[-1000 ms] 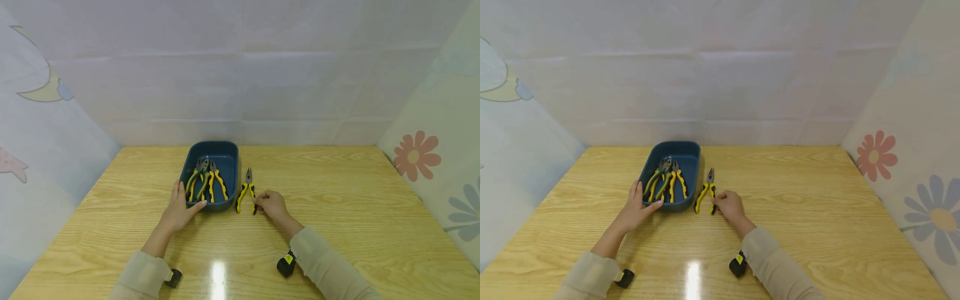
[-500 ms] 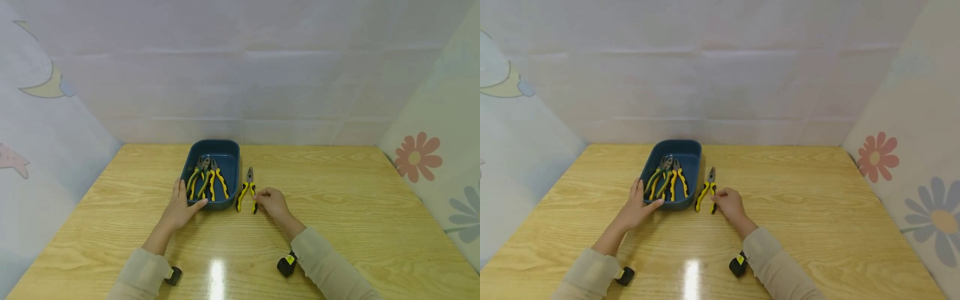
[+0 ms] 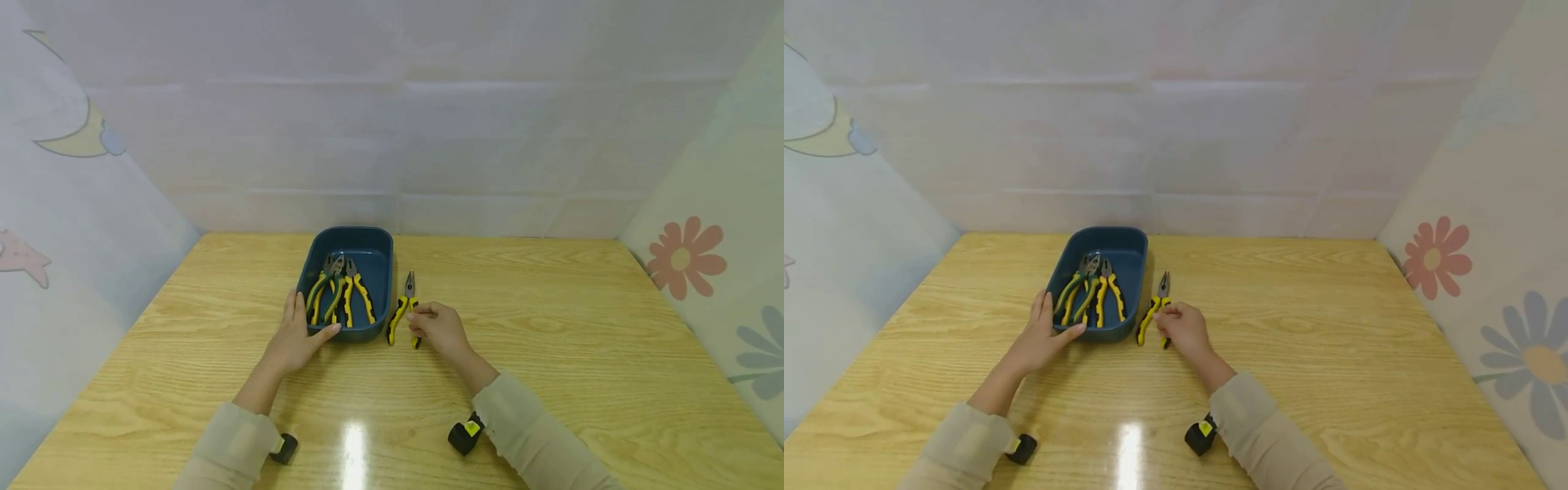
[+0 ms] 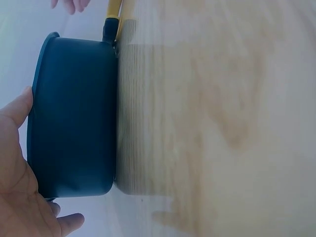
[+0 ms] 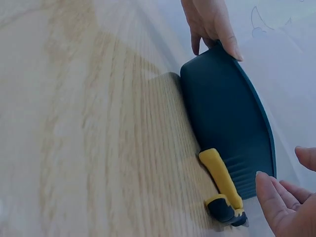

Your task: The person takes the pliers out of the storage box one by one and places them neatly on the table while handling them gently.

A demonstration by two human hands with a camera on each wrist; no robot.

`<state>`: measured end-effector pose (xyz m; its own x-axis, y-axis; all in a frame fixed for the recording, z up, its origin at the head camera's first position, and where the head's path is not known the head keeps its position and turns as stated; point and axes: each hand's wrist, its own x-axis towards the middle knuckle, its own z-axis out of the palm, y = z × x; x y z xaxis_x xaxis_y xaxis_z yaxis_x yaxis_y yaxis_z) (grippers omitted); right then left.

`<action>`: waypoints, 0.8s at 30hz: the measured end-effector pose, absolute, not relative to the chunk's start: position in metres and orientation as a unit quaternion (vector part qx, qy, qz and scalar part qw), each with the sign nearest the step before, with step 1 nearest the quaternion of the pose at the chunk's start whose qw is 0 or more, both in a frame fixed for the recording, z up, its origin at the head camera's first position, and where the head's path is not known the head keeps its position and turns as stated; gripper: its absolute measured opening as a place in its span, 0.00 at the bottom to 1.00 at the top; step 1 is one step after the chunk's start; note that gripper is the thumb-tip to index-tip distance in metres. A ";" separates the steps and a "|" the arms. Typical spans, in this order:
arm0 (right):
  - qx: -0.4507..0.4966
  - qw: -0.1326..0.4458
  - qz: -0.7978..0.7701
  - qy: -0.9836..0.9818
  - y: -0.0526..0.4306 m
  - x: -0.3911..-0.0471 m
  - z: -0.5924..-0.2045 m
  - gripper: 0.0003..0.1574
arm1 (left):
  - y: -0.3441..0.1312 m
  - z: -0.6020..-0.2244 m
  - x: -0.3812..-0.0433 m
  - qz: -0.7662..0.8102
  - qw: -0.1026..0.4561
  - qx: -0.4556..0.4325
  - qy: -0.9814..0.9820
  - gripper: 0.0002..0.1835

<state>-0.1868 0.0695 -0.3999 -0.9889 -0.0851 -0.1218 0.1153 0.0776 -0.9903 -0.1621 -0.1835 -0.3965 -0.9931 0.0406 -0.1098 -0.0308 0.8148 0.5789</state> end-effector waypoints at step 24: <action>-0.105 0.102 -0.740 0.656 0.055 -0.198 -0.417 0.24 | -0.183 -0.399 -0.161 0.305 0.054 0.006 0.951 0.56</action>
<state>-0.1977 0.0549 -0.4166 -0.9570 -0.2893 0.0217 0.0132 -0.1181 -0.9929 -0.1607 -0.1830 -0.3989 -0.9941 0.0450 -0.0986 -0.0207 0.8138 0.5807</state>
